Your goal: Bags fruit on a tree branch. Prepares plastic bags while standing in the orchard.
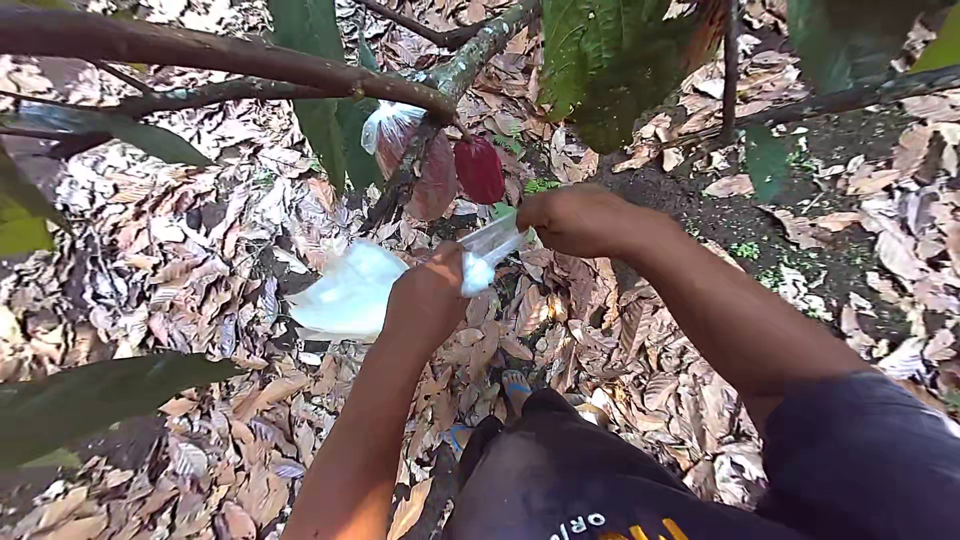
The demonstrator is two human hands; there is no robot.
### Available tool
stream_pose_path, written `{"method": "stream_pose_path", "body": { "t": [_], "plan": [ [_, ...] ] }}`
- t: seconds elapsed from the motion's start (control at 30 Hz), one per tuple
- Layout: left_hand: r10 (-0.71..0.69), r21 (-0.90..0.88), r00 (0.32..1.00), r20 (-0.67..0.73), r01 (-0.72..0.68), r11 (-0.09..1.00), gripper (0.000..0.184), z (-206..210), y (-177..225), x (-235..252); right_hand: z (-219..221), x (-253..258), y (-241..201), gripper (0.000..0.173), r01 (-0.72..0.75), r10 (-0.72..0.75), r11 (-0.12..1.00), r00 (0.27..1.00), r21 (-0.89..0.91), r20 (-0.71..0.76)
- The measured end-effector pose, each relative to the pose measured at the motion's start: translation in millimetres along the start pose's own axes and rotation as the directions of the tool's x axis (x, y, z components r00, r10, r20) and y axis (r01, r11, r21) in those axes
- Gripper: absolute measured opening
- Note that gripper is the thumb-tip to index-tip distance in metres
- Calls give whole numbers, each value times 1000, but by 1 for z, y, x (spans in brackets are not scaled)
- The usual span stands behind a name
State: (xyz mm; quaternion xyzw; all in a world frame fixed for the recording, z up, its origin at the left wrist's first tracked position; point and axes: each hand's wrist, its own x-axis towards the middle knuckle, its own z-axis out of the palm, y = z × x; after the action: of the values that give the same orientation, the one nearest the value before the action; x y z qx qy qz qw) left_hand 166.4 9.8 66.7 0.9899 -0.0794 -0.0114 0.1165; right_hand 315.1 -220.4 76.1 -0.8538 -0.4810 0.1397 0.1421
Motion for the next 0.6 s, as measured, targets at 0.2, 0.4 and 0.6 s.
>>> {"method": "stream_pose_path", "body": {
  "t": [0.2,0.4,0.6],
  "plan": [
    [-10,15,982,-190,14,1000,35,-30,20,6,-40,9,-8,18,113,-143,986,953,-125,-267],
    [22,32,926,-376,-11,999,42,-47,33,2,-81,12,-28,22,132,-224,966,854,-221,-470],
    [-35,-104,859,-511,-22,994,39,-64,57,-9,-100,16,-54,24,187,-176,981,722,-56,-669]
  ]
}}
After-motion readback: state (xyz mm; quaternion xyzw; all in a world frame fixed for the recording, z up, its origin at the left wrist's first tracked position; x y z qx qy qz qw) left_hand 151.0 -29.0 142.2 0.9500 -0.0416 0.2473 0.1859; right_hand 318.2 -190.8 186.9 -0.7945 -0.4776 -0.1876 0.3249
